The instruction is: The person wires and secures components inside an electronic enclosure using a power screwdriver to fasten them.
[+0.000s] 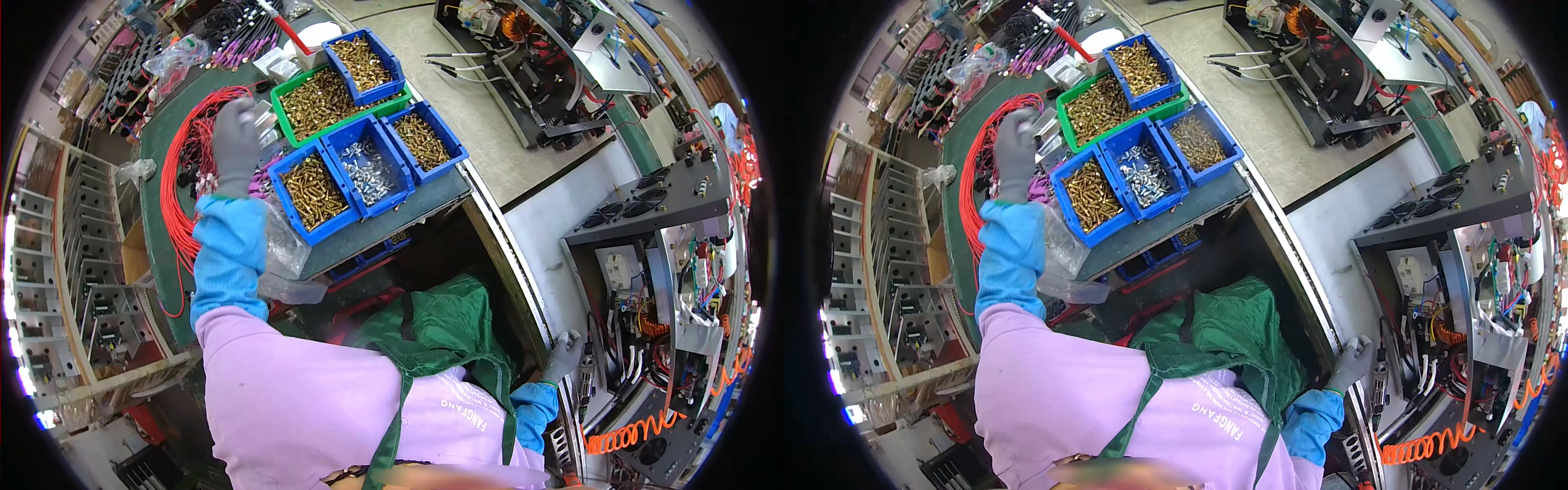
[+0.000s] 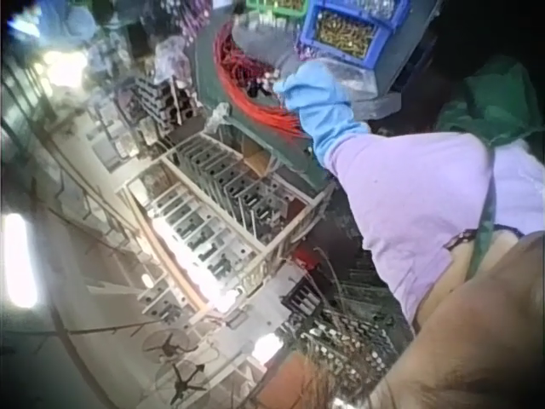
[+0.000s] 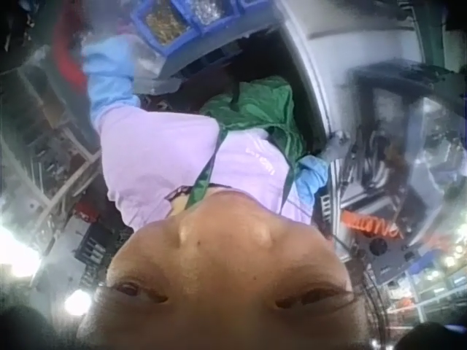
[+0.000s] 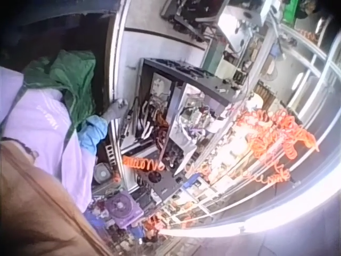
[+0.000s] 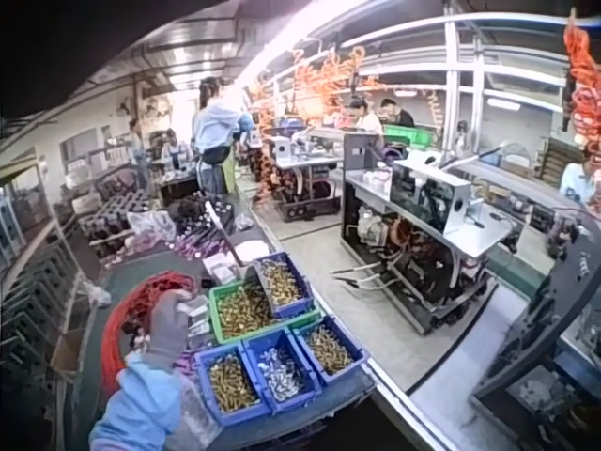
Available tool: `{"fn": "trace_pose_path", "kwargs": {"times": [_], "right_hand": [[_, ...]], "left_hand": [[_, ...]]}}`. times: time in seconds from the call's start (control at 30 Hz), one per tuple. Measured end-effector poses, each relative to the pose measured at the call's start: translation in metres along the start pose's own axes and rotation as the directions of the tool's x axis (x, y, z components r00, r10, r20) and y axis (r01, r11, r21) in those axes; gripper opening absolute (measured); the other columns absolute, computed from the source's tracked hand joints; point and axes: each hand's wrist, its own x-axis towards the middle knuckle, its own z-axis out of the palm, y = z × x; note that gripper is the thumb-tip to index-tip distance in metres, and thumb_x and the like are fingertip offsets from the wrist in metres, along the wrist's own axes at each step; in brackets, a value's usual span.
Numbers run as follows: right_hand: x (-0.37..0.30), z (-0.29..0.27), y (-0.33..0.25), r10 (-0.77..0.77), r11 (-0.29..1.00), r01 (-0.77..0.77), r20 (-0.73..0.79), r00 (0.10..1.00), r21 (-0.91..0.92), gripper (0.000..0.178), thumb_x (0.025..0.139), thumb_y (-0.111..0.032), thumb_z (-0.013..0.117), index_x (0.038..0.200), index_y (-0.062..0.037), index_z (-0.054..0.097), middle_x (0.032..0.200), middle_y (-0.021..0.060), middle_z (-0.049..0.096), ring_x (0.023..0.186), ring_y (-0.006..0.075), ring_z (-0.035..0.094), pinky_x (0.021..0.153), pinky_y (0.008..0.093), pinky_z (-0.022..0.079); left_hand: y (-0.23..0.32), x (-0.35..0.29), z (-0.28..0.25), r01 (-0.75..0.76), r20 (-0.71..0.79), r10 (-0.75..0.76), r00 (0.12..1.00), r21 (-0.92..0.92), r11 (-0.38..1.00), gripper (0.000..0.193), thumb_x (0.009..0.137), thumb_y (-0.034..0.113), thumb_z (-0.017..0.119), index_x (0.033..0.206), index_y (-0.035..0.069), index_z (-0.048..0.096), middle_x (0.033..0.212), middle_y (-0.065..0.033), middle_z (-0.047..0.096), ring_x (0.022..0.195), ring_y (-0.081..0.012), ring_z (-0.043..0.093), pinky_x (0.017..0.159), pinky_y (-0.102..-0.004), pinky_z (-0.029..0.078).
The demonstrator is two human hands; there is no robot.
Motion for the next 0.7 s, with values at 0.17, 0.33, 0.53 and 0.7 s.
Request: {"fn": "trace_pose_path", "kwargs": {"times": [0.17, 0.33, 0.53, 0.7], "right_hand": [[0.007, 0.004, 0.006, -0.117, 0.989, 0.114, -0.033, 0.993, -0.093, 0.02, 0.082, -0.01, 0.061, 0.101, -0.0014, 0.058, 0.083, 0.004, 0.057, 0.068, 0.0101, 0.051, 0.061, 0.0228, 0.043], [-0.002, 0.003, -0.012, -0.013, 0.995, 0.01, -0.031, 0.999, -0.096, 0.019, 0.082, -0.01, 0.06, 0.099, -0.0013, 0.059, 0.085, 0.0048, 0.057, 0.072, 0.0129, 0.053, 0.064, 0.0252, 0.045], [0.002, 0.003, 0.009, -0.001, 0.994, -0.002, -0.027, 1.0, -0.106, 0.017, 0.081, -0.009, 0.059, 0.096, -0.0013, 0.058, 0.085, 0.0066, 0.057, 0.073, 0.0145, 0.054, 0.065, 0.0266, 0.045], [0.004, 0.004, 0.001, -0.011, 0.989, 0.006, -0.033, 0.999, -0.148, 0.016, 0.082, -0.009, 0.059, 0.095, -0.0009, 0.058, 0.085, 0.0066, 0.058, 0.076, 0.0147, 0.055, 0.067, 0.0271, 0.045]], "left_hand": [[0.057, 0.063, 0.087, -0.066, 0.383, -0.014, 0.924, 0.195, 0.979, 0.041, 0.078, 0.037, 0.063, 0.107, 0.008, 0.063, 0.111, -0.0148, 0.059, 0.101, -0.0301, 0.059, 0.087, -0.0382, 0.047], [0.089, 0.115, 0.145, -0.267, 0.739, -0.317, 0.594, 0.553, 0.789, 0.071, 0.078, 0.047, 0.063, 0.136, 0.014, 0.04, 0.138, -0.0157, 0.038, 0.121, -0.0327, 0.047, 0.097, -0.0454, 0.043], [0.088, 0.132, 0.158, -0.364, 0.814, -0.279, 0.509, 0.497, 0.788, 0.07, 0.076, 0.043, 0.063, 0.134, 0.011, 0.041, 0.137, -0.0208, 0.036, 0.123, -0.0358, 0.045, 0.096, -0.0464, 0.043], [0.096, 0.113, 0.163, -0.34, 0.785, -0.313, 0.534, 0.539, 0.771, 0.053, 0.081, 0.037, 0.056, 0.126, 0.009, 0.049, 0.128, -0.0169, 0.049, 0.116, -0.0339, 0.052, 0.091, -0.0454, 0.046]]}}
